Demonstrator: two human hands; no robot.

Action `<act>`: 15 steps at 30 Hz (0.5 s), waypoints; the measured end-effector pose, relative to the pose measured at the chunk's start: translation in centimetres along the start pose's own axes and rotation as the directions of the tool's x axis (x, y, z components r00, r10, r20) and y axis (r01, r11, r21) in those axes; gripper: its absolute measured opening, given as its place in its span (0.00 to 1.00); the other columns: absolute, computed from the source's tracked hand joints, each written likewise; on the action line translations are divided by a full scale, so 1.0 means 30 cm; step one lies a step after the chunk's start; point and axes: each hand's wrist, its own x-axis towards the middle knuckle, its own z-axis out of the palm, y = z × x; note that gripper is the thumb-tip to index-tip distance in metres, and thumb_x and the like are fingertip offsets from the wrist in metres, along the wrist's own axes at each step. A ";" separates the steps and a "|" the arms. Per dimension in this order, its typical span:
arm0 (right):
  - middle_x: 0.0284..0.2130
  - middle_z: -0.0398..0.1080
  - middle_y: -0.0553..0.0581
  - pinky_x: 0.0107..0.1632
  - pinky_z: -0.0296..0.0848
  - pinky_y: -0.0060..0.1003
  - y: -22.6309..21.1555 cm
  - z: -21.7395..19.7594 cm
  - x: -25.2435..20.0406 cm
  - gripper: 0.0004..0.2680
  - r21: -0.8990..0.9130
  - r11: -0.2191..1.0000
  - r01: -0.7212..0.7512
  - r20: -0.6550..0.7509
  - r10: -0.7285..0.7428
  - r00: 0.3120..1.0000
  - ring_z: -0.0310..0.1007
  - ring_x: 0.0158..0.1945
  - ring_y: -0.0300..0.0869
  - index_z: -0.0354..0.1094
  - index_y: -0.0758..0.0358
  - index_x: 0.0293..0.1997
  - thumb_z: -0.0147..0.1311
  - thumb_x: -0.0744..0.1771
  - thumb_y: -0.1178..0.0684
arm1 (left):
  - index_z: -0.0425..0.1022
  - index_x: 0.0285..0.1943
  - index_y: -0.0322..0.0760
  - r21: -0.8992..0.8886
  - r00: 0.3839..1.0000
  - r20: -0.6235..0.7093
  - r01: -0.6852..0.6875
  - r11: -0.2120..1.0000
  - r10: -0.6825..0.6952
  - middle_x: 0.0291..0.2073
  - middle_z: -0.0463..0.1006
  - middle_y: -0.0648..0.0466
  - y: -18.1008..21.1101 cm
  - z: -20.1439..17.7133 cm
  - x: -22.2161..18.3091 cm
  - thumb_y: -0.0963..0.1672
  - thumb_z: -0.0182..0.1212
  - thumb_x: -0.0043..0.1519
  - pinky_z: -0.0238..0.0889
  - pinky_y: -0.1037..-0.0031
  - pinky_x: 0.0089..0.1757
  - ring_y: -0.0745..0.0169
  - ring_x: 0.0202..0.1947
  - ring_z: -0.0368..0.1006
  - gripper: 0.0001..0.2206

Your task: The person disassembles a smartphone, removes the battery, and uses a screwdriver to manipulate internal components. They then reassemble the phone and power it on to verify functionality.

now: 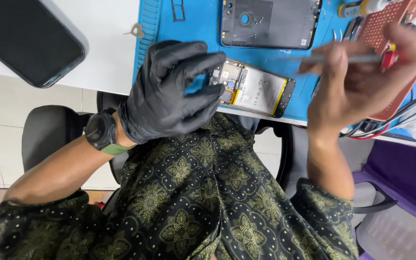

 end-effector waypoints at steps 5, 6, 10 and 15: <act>0.30 0.68 0.73 0.26 0.71 0.43 -0.055 0.038 -0.166 0.12 0.154 0.973 -0.173 -0.020 0.178 0.984 0.69 0.21 0.55 0.51 0.56 0.68 0.52 0.78 0.59 | 0.84 0.58 0.44 0.111 0.994 0.096 -0.059 0.992 0.048 0.74 0.71 0.51 0.005 0.045 -0.101 0.53 0.69 0.75 0.68 0.45 0.60 0.45 0.72 0.65 0.14; 0.34 0.69 0.73 0.28 0.75 0.43 -0.063 0.047 -0.207 0.13 0.159 0.962 -0.220 -0.014 0.226 0.974 0.70 0.22 0.53 0.49 0.56 0.68 0.51 0.78 0.61 | 0.82 0.65 0.46 0.146 0.988 0.147 -0.066 0.987 0.045 0.73 0.72 0.52 0.014 0.045 -0.119 0.55 0.67 0.76 0.67 0.45 0.61 0.46 0.72 0.65 0.18; 0.36 0.69 0.71 0.30 0.73 0.43 -0.035 0.061 -0.257 0.13 0.199 0.957 -0.212 -0.009 0.218 0.976 0.69 0.22 0.53 0.49 0.55 0.68 0.51 0.78 0.61 | 0.84 0.75 0.48 0.107 0.986 0.161 -0.067 0.992 0.049 0.78 0.64 0.54 0.005 0.020 -0.102 0.57 0.59 0.80 0.66 0.46 0.63 0.51 0.75 0.58 0.23; 0.37 0.68 0.72 0.29 0.74 0.44 -0.026 0.069 -0.297 0.12 0.213 0.963 -0.165 0.000 0.169 0.986 0.68 0.22 0.53 0.50 0.53 0.70 0.50 0.79 0.60 | 0.81 0.67 0.46 0.164 0.969 0.229 -0.130 0.978 0.091 0.83 0.59 0.50 0.012 0.007 -0.112 0.60 0.61 0.83 0.65 0.44 0.64 0.50 0.79 0.55 0.21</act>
